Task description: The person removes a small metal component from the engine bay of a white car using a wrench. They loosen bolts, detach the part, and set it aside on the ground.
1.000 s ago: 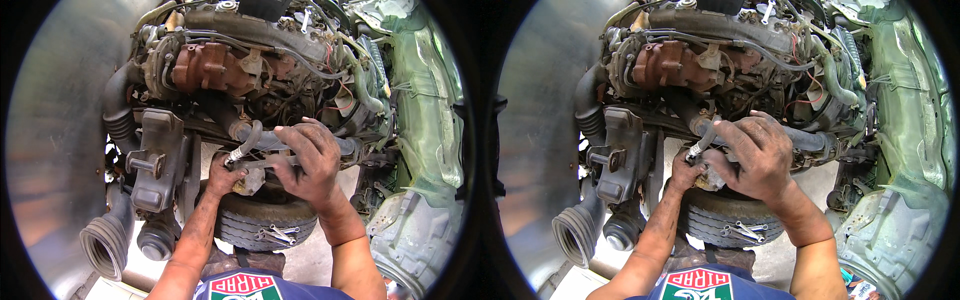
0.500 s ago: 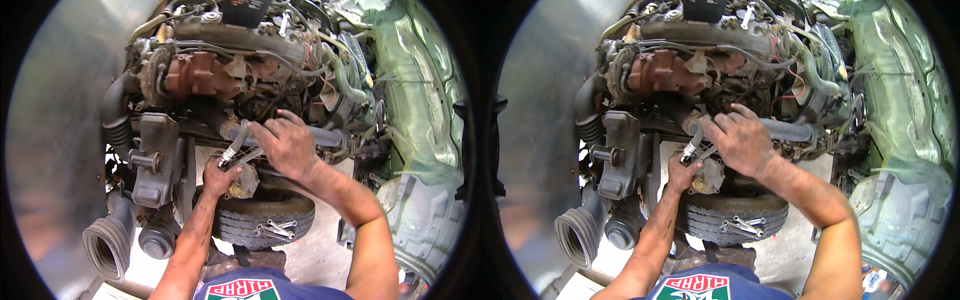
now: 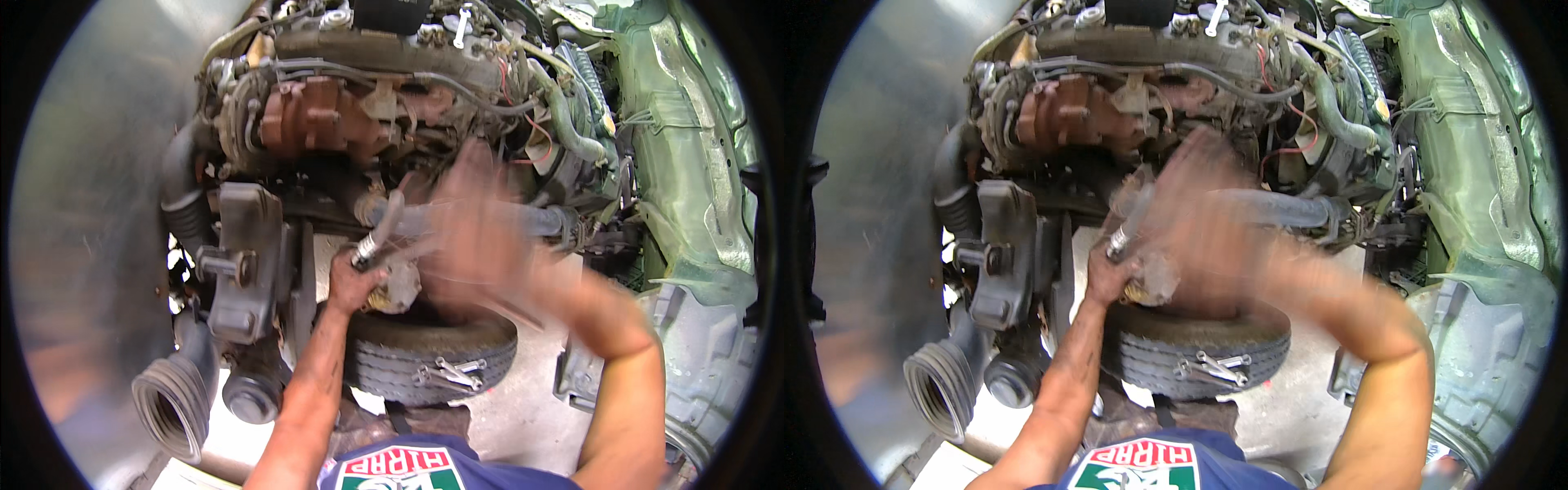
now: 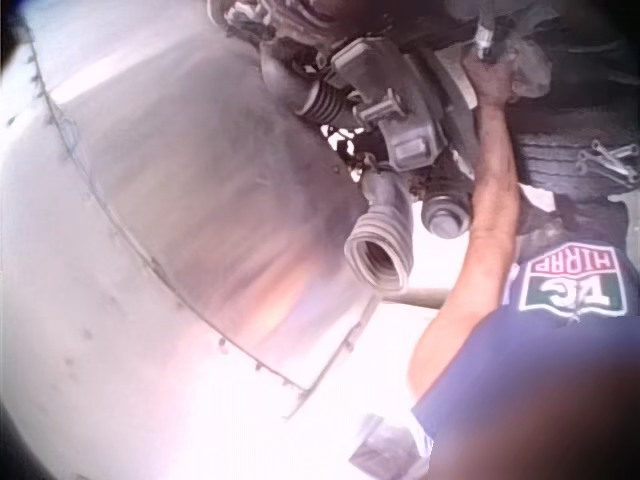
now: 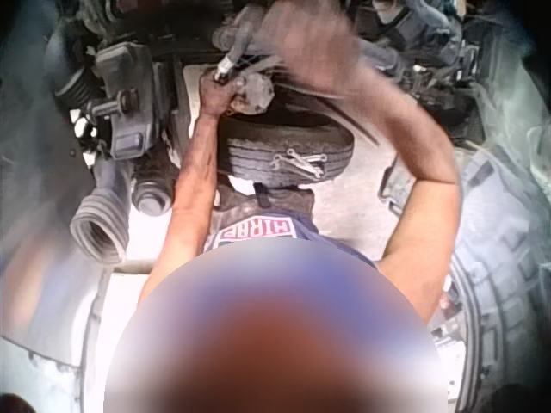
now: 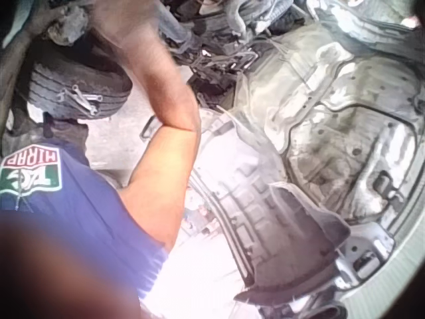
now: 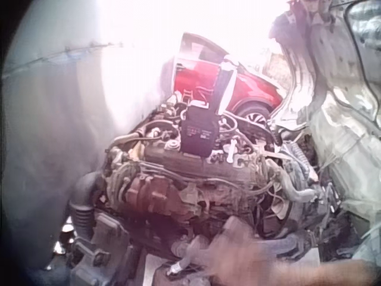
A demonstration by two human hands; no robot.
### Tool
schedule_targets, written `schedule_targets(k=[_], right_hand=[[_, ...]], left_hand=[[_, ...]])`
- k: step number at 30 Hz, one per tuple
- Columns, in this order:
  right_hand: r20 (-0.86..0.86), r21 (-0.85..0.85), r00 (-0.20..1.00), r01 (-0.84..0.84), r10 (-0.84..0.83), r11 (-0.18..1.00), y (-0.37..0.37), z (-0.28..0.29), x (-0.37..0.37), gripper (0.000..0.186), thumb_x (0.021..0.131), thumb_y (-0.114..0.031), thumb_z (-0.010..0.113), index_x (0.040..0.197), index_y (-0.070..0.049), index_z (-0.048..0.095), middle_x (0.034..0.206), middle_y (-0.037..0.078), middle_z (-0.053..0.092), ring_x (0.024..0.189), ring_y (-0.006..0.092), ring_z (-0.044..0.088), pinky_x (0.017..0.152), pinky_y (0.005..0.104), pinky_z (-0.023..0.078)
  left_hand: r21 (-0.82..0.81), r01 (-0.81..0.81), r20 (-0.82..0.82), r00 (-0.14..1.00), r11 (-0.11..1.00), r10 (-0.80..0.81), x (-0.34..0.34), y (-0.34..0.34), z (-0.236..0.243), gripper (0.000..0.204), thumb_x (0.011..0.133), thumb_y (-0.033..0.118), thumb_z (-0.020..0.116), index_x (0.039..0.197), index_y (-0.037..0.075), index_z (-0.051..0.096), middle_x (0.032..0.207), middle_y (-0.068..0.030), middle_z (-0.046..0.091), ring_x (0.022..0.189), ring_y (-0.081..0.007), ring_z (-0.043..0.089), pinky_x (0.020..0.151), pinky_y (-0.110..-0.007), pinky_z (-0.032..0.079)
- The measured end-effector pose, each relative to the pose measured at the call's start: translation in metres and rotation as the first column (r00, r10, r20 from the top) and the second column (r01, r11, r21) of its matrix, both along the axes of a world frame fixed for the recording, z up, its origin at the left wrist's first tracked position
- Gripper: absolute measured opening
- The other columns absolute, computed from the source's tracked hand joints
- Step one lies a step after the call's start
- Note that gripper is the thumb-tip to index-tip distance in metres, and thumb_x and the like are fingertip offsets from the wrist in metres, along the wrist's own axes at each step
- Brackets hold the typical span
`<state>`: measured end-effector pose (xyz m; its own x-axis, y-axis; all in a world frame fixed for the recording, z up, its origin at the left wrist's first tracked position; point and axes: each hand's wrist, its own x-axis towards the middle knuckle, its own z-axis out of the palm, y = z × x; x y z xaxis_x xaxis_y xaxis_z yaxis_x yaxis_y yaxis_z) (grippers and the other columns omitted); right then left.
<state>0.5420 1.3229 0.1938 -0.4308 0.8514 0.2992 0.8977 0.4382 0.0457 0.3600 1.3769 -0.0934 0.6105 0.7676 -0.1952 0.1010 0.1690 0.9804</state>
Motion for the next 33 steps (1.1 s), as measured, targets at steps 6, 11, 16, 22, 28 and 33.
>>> schedule_targets(k=[6, 11, 16, 22, 28, 33], right_hand=[[-0.102, -0.2, 0.97, 0.198, -0.221, 0.96, -0.008, -0.012, -0.003, 0.046, 0.086, -0.026, 0.077, 0.126, -0.005, 0.07, 0.108, 0.011, 0.073, 0.103, 0.033, 0.073, 0.105, 0.0463, 0.058], [-0.188, 0.112, 0.825, -0.52, 0.532, 0.847, -0.041, 0.002, -0.055, 0.027, 0.096, -0.021, 0.064, 0.117, -0.005, 0.072, 0.112, 0.013, 0.073, 0.114, 0.0316, 0.071, 0.111, 0.0491, 0.053], [0.047, -0.157, 0.971, 0.237, -0.233, 0.959, 0.014, -0.047, 0.038, 0.025, 0.098, -0.021, 0.062, 0.114, -0.006, 0.072, 0.112, 0.013, 0.072, 0.11, 0.0296, 0.07, 0.105, 0.0447, 0.055], [-0.407, -0.184, 0.808, -0.531, 0.427, 0.827, -0.054, -0.011, -0.06, 0.027, 0.103, -0.024, 0.058, 0.117, -0.007, 0.073, 0.118, 0.012, 0.072, 0.117, 0.0297, 0.067, 0.109, 0.0441, 0.052], [0.062, -0.098, 0.998, 0.0, 0.006, 0.995, 0.014, -0.048, 0.038, 0.036, 0.101, -0.026, 0.065, 0.13, -0.007, 0.071, 0.123, 0.012, 0.073, 0.123, 0.0322, 0.067, 0.111, 0.0458, 0.05], [-0.137, -0.022, 0.906, 0.402, -0.401, 0.915, -0.012, -0.06, 0.077, 0.039, 0.099, -0.024, 0.079, 0.133, -0.007, 0.068, 0.12, 0.019, 0.072, 0.118, 0.0395, 0.068, 0.099, 0.046, 0.057]], left_hand=[[0.13, -0.065, 0.035, 0.998, 0.989, 0.06, 0.0, -0.013, 0.007, 0.04, 0.079, 0.024, 0.099, 0.102, -0.002, 0.078, 0.086, -0.0036, 0.075, 0.076, -0.0137, 0.064, 0.074, -0.035, 0.056], [-0.032, -0.029, 0.161, 0.986, 0.999, 0.033, 0.001, -0.004, -0.003, 0.037, 0.081, 0.02, 0.097, 0.102, -0.003, 0.077, 0.086, -0.0019, 0.074, 0.078, -0.0109, 0.064, 0.073, -0.034, 0.056], [-0.024, 0.004, 0.006, 1.0, 1.0, -0.004, 0.002, -0.011, 0.003, 0.039, 0.08, 0.022, 0.098, 0.103, -0.003, 0.078, 0.086, -0.0029, 0.074, 0.078, -0.0102, 0.064, 0.074, -0.034, 0.056], [-0.094, -0.018, 0.047, 0.999, 0.995, 0.023, 0.005, -0.003, -0.001, 0.04, 0.08, 0.018, 0.097, 0.108, -0.003, 0.078, 0.094, -0.0036, 0.077, 0.083, -0.0119, 0.066, 0.078, -0.035, 0.059], [0.013, -0.008, 0.017, 1.0, 1.0, 0.008, 0.004, -0.009, 0.003, 0.041, 0.081, 0.032, 0.098, 0.097, -0.001, 0.079, 0.081, -0.0059, 0.076, 0.073, -0.0156, 0.065, 0.075, -0.039, 0.057], [0.046, 0.003, -0.098, 0.995, 0.999, 0.002, 0.002, -0.003, 0.012, 0.04, 0.08, 0.024, 0.098, 0.102, -0.003, 0.078, 0.088, -0.0046, 0.076, 0.079, -0.0148, 0.067, 0.078, -0.036, 0.058]])
